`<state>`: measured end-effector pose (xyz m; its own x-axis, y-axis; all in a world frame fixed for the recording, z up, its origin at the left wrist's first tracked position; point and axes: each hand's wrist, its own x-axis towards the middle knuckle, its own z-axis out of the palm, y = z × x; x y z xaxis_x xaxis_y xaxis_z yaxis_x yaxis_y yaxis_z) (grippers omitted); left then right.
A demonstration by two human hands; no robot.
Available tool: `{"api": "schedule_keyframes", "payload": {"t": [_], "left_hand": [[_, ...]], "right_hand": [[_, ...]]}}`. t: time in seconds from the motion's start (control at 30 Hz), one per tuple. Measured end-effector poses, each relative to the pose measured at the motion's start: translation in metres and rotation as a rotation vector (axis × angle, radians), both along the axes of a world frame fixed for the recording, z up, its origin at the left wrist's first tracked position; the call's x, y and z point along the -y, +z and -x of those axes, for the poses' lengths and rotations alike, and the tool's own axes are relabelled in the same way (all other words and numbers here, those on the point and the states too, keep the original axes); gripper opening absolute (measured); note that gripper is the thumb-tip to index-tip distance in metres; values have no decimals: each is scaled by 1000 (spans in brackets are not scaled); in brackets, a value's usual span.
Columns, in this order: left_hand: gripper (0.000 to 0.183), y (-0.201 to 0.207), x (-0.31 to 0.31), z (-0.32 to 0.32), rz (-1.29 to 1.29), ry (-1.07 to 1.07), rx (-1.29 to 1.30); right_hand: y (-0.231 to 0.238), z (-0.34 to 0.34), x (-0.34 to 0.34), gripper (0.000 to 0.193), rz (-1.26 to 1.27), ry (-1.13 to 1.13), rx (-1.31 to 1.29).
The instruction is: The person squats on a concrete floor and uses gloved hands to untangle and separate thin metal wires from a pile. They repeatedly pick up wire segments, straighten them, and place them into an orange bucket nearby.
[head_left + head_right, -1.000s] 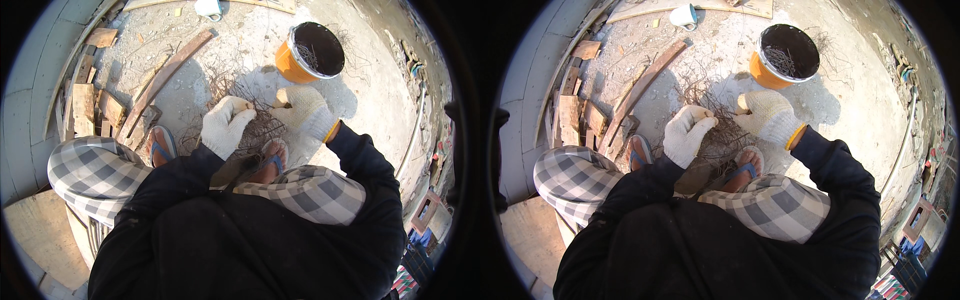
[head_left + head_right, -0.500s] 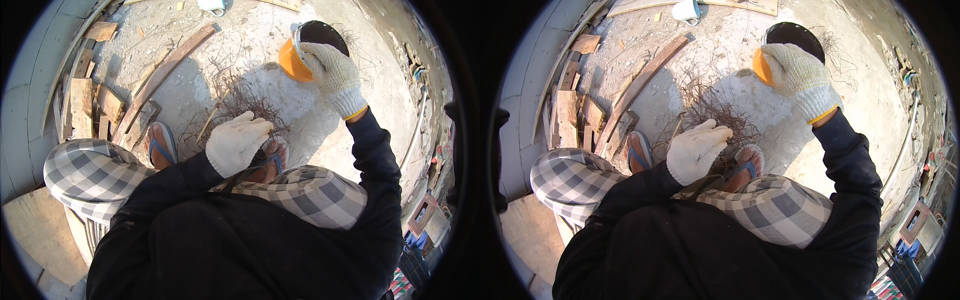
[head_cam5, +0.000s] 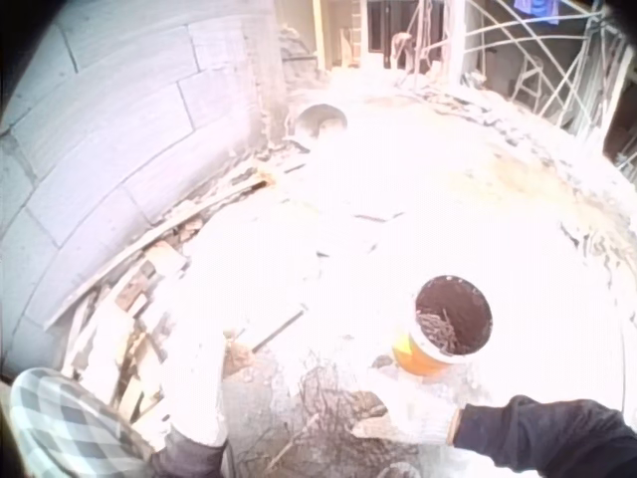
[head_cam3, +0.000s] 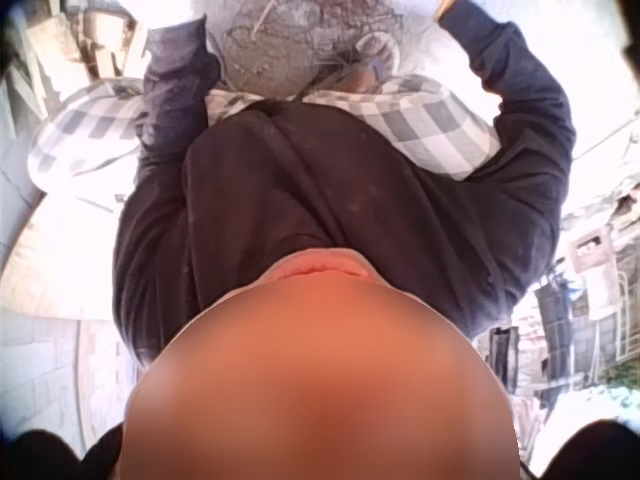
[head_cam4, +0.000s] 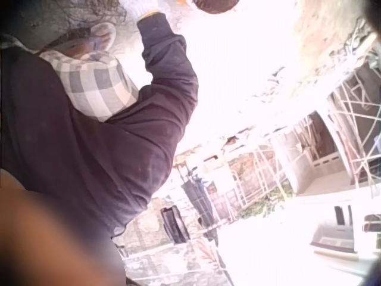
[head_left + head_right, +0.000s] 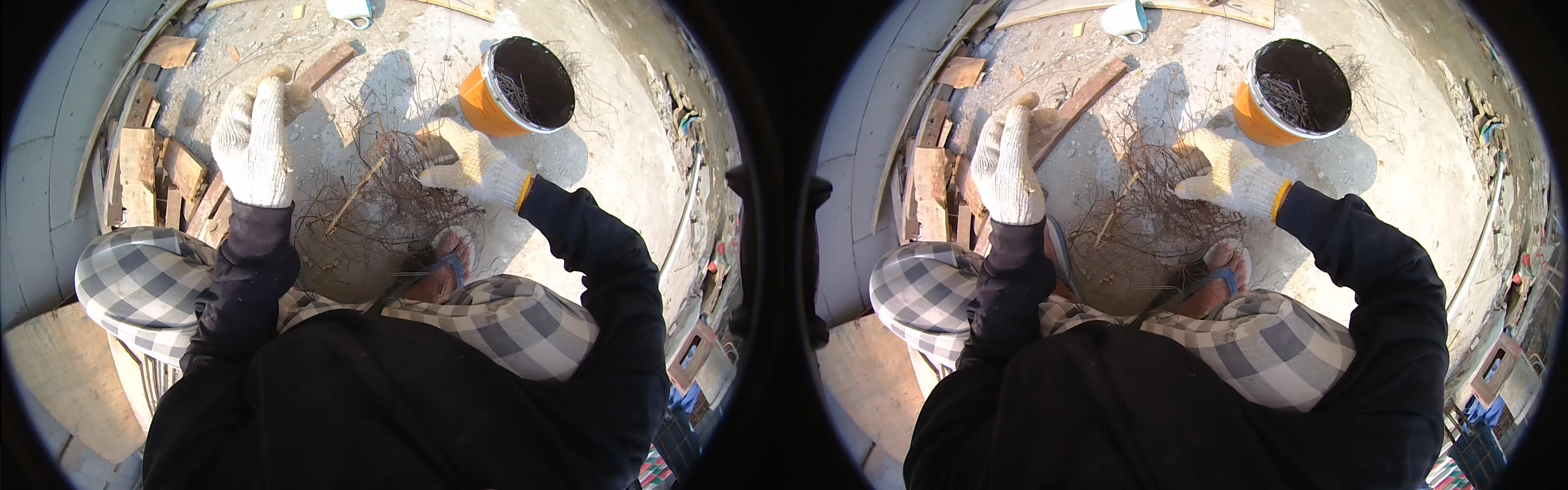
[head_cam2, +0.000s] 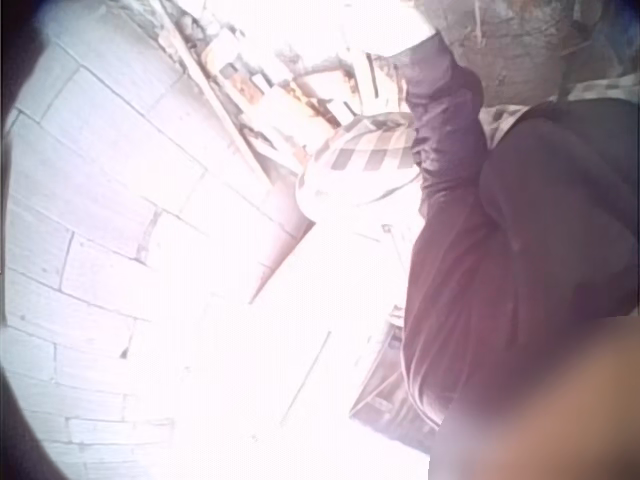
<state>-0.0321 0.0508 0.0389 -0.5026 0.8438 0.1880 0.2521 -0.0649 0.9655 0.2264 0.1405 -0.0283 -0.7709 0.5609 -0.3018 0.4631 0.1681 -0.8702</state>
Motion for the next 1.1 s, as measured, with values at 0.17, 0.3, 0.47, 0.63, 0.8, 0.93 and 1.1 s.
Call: {"api": "schedule_keyframes", "payload": {"t": [0.17, 0.3, 0.47, 0.63, 0.8, 0.93, 1.1], "left_hand": [[34, -34, -7, 0, 556, -481, 117], [27, -42, -5, -14, 410, -560, 251], [15, -1, -7, -10, 222, -356, 253], [13, 15, -9, -19, 177, -120, 491], [11, -5, -10, -18, 149, -112, 508], [10, -22, -9, 0, 135, -22, 677], [10, -46, -9, 3, 217, 56, 1066]], "right_hand": [[9, -13, 8, 57, 57, -30, -178], [17, -8, -4, 55, -168, 112, -235], [48, 3, -34, 57, -454, 126, -279], [100, 11, -51, 46, -1093, -149, -401], [114, 41, 26, 45, -1225, 441, -252], [91, 50, 35, 39, -1164, 363, -152], [50, 15, 6, 41, -1110, 388, -153]]}}
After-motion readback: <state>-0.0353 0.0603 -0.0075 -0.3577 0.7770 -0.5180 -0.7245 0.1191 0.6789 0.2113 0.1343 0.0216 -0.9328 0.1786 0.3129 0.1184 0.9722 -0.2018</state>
